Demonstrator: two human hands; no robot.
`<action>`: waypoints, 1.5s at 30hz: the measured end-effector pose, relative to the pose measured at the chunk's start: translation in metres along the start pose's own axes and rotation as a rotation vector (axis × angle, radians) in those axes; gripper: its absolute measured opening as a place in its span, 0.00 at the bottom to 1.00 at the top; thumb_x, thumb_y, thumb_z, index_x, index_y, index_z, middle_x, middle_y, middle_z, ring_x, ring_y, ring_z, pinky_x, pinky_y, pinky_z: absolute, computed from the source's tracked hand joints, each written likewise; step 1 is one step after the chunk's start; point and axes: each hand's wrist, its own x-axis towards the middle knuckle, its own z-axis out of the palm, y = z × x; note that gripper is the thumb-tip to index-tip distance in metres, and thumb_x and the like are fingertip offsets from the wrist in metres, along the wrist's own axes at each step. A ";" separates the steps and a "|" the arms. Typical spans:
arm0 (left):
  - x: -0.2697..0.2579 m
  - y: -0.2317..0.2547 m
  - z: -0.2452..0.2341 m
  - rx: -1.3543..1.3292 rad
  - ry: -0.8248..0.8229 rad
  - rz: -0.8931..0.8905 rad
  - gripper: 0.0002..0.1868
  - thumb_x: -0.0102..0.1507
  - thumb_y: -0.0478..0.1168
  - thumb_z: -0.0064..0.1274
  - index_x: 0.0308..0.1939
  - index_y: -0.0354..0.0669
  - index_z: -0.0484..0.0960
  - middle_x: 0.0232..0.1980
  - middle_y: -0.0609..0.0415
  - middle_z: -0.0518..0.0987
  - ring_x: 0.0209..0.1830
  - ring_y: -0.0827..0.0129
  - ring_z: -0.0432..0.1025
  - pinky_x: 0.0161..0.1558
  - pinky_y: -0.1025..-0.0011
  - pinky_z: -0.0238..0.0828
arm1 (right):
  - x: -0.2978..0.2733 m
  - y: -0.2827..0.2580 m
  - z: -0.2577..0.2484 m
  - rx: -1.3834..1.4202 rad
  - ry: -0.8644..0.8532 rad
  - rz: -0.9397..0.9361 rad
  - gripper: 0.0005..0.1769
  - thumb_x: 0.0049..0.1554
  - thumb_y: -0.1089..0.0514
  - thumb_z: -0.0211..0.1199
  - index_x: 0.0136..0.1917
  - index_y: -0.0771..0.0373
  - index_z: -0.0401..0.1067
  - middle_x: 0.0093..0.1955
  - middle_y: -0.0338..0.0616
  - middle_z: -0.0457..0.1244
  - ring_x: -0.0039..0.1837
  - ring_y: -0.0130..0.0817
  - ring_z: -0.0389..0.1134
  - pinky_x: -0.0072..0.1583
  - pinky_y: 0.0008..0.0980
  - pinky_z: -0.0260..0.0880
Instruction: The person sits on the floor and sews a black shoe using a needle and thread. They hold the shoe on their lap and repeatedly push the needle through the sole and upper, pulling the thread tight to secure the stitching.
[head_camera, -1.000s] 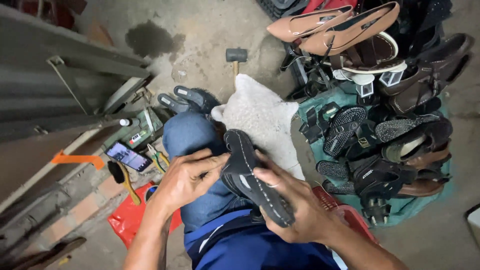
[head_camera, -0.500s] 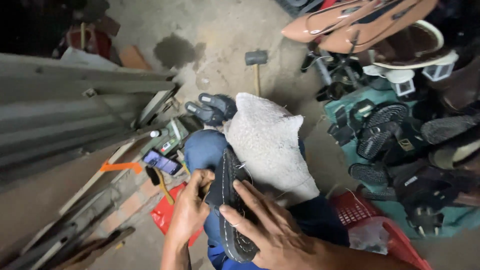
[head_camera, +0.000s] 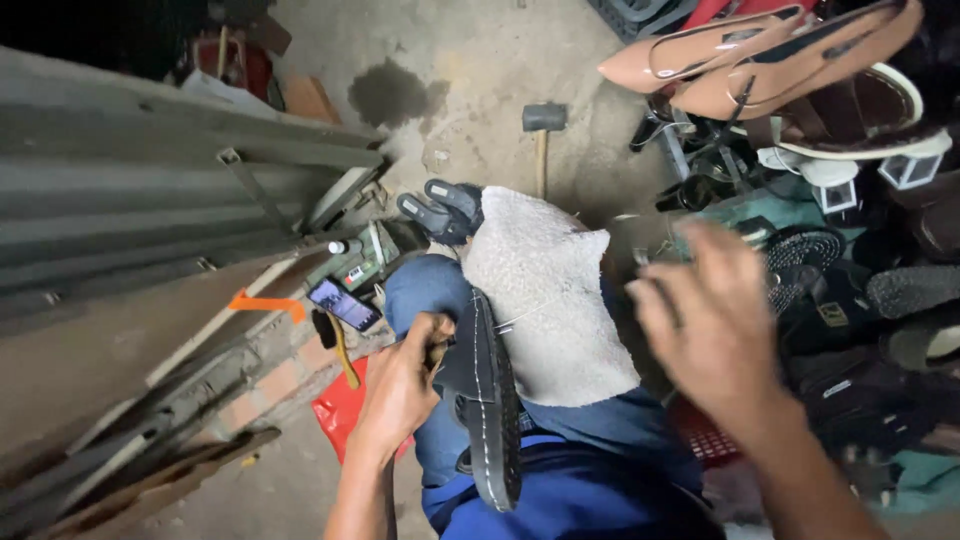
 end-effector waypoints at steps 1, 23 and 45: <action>0.002 0.008 -0.006 0.013 -0.070 -0.023 0.28 0.57 0.33 0.50 0.60 0.59 0.68 0.35 0.63 0.84 0.26 0.63 0.73 0.34 0.65 0.68 | -0.002 -0.013 0.006 0.109 -0.004 -0.071 0.09 0.60 0.56 0.67 0.51 0.62 0.75 0.70 0.56 0.61 0.70 0.55 0.59 0.70 0.51 0.65; 0.020 -0.055 0.017 -0.247 -0.005 0.356 0.41 0.57 0.47 0.64 0.74 0.56 0.70 0.62 0.47 0.82 0.63 0.47 0.74 0.58 0.48 0.72 | -0.002 -0.106 0.045 0.996 -0.453 0.522 0.12 0.62 0.63 0.60 0.55 0.60 0.82 0.37 0.50 0.74 0.38 0.29 0.74 0.43 0.29 0.80; 0.006 -0.057 0.020 -0.052 -0.057 0.268 0.37 0.64 0.55 0.50 0.76 0.57 0.59 0.46 0.39 0.85 0.47 0.39 0.80 0.50 0.41 0.74 | 0.007 -0.115 0.027 0.758 -0.465 0.280 0.30 0.59 0.65 0.60 0.74 0.53 0.67 0.41 0.40 0.75 0.34 0.32 0.71 0.40 0.33 0.74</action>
